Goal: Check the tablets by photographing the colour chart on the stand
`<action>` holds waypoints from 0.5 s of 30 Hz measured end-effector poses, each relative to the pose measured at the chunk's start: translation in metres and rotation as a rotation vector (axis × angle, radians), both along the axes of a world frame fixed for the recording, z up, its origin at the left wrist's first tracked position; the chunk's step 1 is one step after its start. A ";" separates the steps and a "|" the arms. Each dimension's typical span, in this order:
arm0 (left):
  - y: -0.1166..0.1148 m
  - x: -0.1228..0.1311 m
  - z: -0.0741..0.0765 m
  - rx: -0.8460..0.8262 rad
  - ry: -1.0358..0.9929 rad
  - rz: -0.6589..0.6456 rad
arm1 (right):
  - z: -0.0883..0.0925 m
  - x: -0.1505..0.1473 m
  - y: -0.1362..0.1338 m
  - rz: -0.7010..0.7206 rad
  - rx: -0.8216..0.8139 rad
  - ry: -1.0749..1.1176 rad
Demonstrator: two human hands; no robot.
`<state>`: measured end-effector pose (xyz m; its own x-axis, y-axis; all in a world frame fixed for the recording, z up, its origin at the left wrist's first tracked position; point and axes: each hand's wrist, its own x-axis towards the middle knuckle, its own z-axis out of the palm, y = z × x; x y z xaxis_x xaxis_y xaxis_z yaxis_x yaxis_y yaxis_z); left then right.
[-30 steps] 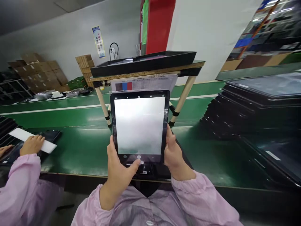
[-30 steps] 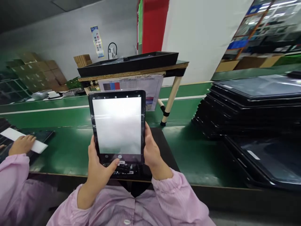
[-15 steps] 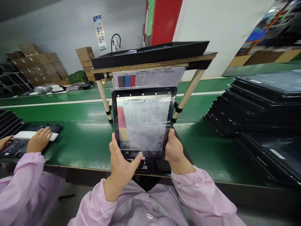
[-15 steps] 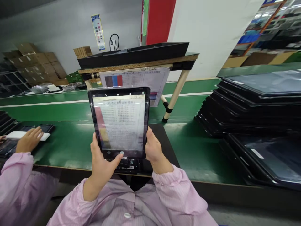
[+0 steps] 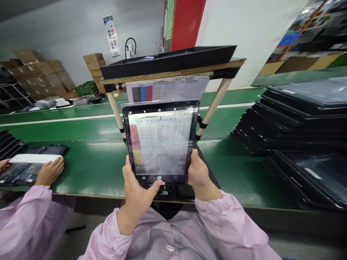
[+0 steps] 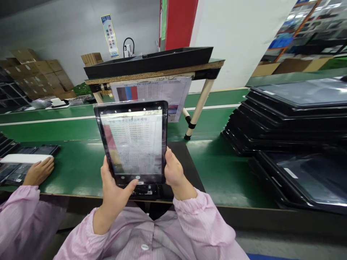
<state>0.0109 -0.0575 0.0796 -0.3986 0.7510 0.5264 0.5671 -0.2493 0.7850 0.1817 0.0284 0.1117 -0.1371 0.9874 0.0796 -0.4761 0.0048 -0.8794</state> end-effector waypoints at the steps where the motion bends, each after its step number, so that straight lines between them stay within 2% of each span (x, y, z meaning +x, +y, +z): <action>1: -0.001 -0.005 0.001 0.033 -0.085 -0.054 | -0.001 0.001 -0.003 0.000 0.004 -0.002; 3: -0.002 -0.015 0.006 0.073 -0.337 -0.187 | -0.001 0.003 -0.012 -0.007 0.028 -0.005; 5: 0.000 -0.023 0.014 0.030 -0.636 -0.314 | 0.001 0.007 -0.023 -0.038 0.100 -0.010; 8: 0.006 -0.024 0.021 -0.083 -0.953 -0.381 | 0.012 0.017 -0.036 -0.072 0.266 -0.063; 10: 0.011 -0.018 0.018 -0.115 -1.054 -0.375 | 0.023 0.029 -0.038 -0.053 0.370 -0.124; 12: 0.015 -0.008 0.008 -0.149 -1.112 -0.413 | 0.033 0.043 -0.035 -0.037 0.456 -0.201; 15: 0.020 0.006 -0.008 -0.200 -1.167 -0.475 | 0.041 0.067 -0.028 -0.142 0.547 -0.372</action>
